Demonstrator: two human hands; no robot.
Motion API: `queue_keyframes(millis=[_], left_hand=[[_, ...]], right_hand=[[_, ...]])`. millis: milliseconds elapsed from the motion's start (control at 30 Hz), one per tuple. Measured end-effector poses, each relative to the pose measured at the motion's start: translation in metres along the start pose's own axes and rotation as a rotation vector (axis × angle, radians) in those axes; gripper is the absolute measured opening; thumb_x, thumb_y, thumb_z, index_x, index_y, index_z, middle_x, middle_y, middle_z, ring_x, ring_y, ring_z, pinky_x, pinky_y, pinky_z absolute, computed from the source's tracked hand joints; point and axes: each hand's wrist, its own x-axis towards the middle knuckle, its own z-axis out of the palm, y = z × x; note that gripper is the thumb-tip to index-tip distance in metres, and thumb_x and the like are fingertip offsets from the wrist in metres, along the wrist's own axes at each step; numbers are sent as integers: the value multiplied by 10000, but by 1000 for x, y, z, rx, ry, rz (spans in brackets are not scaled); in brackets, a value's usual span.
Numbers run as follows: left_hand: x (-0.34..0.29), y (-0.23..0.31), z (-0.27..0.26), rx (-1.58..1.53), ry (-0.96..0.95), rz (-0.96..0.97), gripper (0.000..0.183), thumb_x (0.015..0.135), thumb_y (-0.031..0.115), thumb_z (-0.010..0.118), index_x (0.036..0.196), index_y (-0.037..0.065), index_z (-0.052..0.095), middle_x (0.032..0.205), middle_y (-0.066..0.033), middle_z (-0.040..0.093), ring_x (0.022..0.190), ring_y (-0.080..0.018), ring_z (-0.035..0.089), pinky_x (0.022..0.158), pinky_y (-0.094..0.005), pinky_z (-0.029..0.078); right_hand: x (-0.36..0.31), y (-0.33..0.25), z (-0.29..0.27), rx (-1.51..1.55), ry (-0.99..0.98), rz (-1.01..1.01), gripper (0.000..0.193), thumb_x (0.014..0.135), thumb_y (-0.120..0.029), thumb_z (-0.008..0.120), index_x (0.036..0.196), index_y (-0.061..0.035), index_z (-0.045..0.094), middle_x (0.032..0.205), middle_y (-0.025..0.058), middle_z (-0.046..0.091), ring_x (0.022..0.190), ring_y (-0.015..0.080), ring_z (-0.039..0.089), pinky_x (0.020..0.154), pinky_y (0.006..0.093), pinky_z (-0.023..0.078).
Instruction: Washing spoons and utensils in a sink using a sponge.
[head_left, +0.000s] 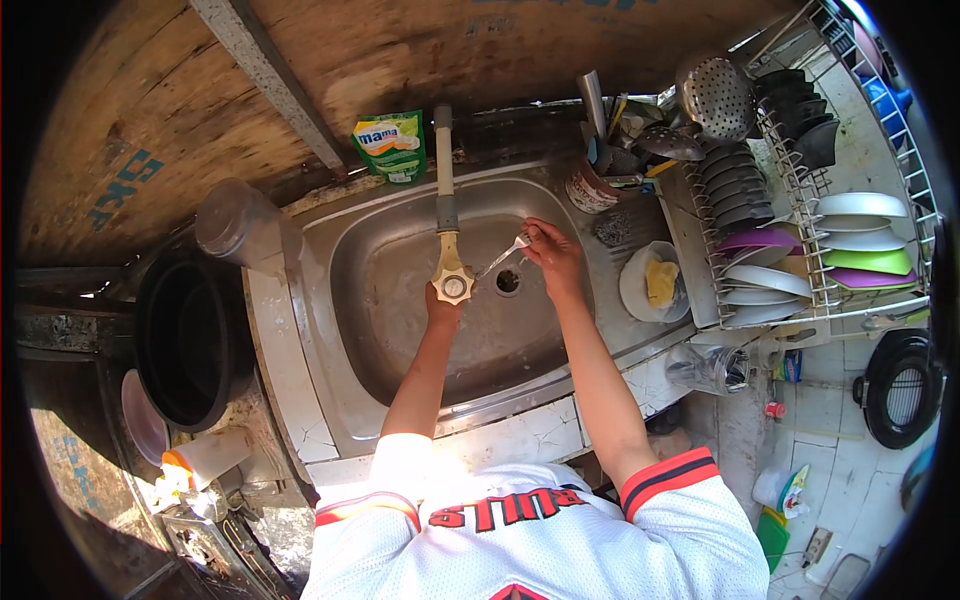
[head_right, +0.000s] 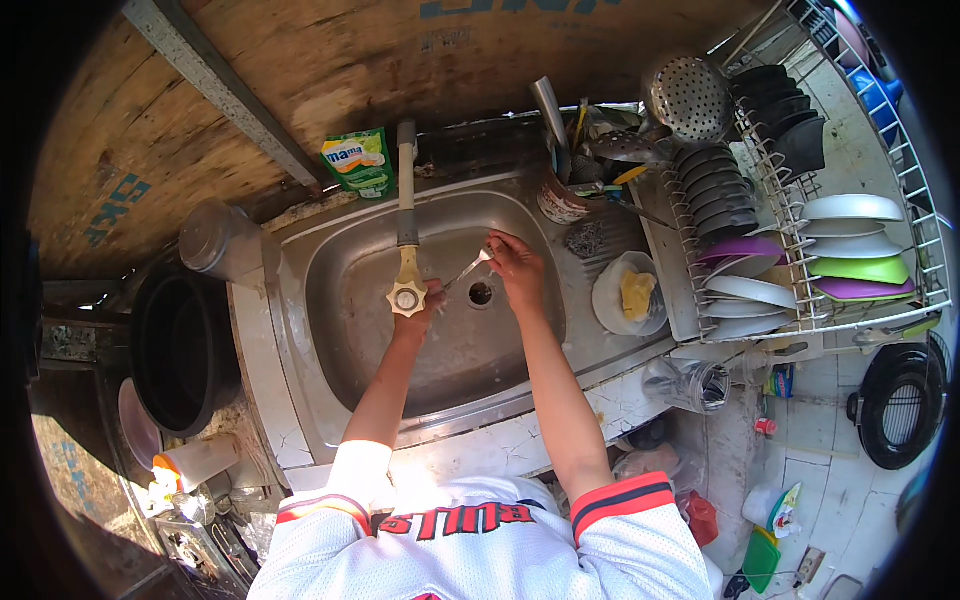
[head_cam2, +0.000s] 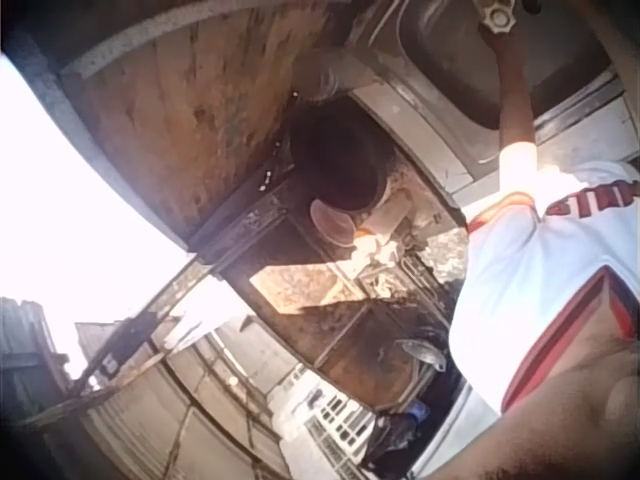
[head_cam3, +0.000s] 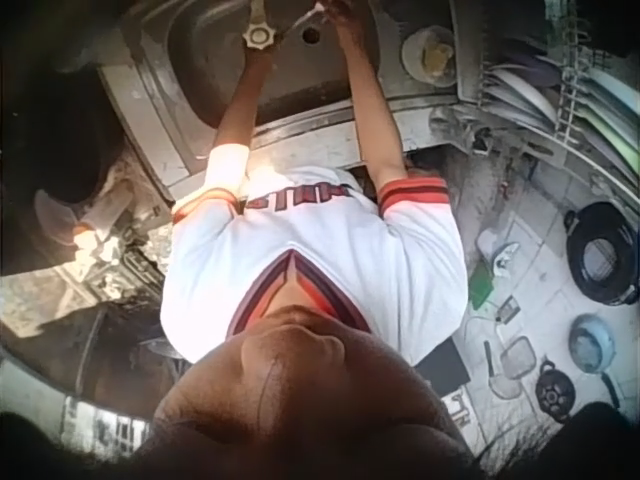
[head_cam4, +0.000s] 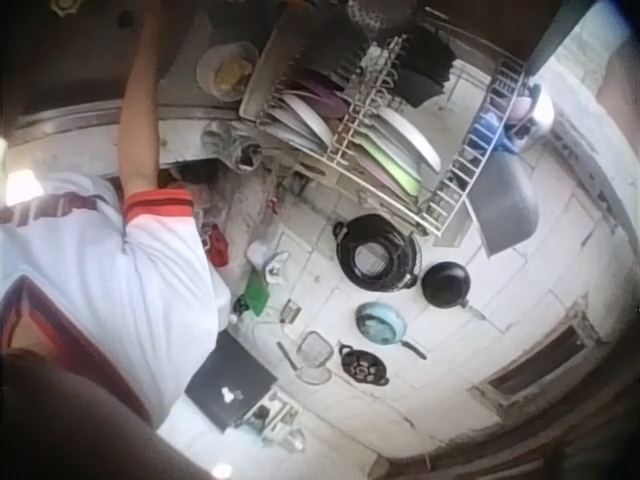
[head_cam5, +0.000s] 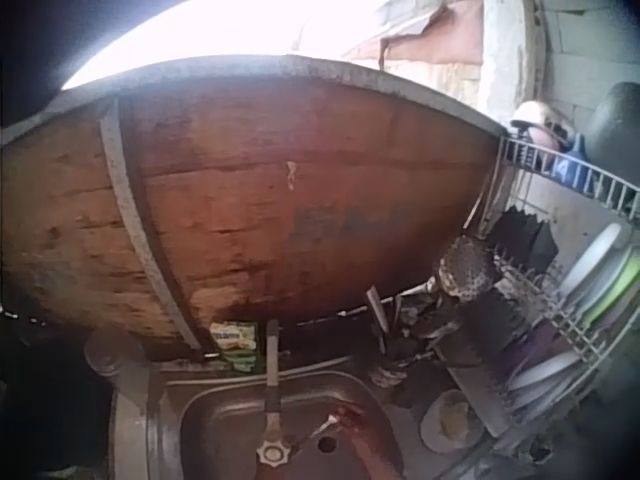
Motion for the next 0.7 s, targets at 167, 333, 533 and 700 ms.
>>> queue_keyframes(millis=[167, 333, 533, 700], left_hand=[[-1, -6, -8, 494, -75, 302, 251, 698, -64, 658, 928, 37, 663, 815, -49, 660, 764, -157, 631, 697, -296, 529], [-15, 22, -34, 761, -168, 354, 137, 770, 13, 639, 905, 18, 655, 779, -53, 659, 716, -154, 633, 628, -282, 523], [-59, 44, -96, 428, -149, -147, 150, 860, 38, 528, 918, -25, 651, 742, -76, 667, 608, -114, 628, 554, -243, 505], [-109, 58, -124, 779, 117, 4, 146, 815, 45, 555, 896, -14, 661, 665, -106, 661, 563, -159, 640, 533, -278, 501]], right_hand=[[0, 1, 2, 27, -7, 73, 268, 883, -222, 641, 1088, -49, 632, 984, 15, 642, 858, 103, 616, 736, 275, 537], [1, 22, 13, 81, -20, 186, 269, 887, -245, 635, 1085, -64, 623, 956, 0, 640, 804, 86, 599, 717, 283, 522], [-15, 82, 61, 223, -121, 394, 267, 893, -308, 611, 1030, -78, 610, 918, 4, 636, 783, 92, 612, 726, 302, 533], [-26, 122, 119, 717, 11, 791, 188, 904, -261, 543, 942, -86, 600, 858, 28, 620, 720, 181, 597, 632, 292, 491]])
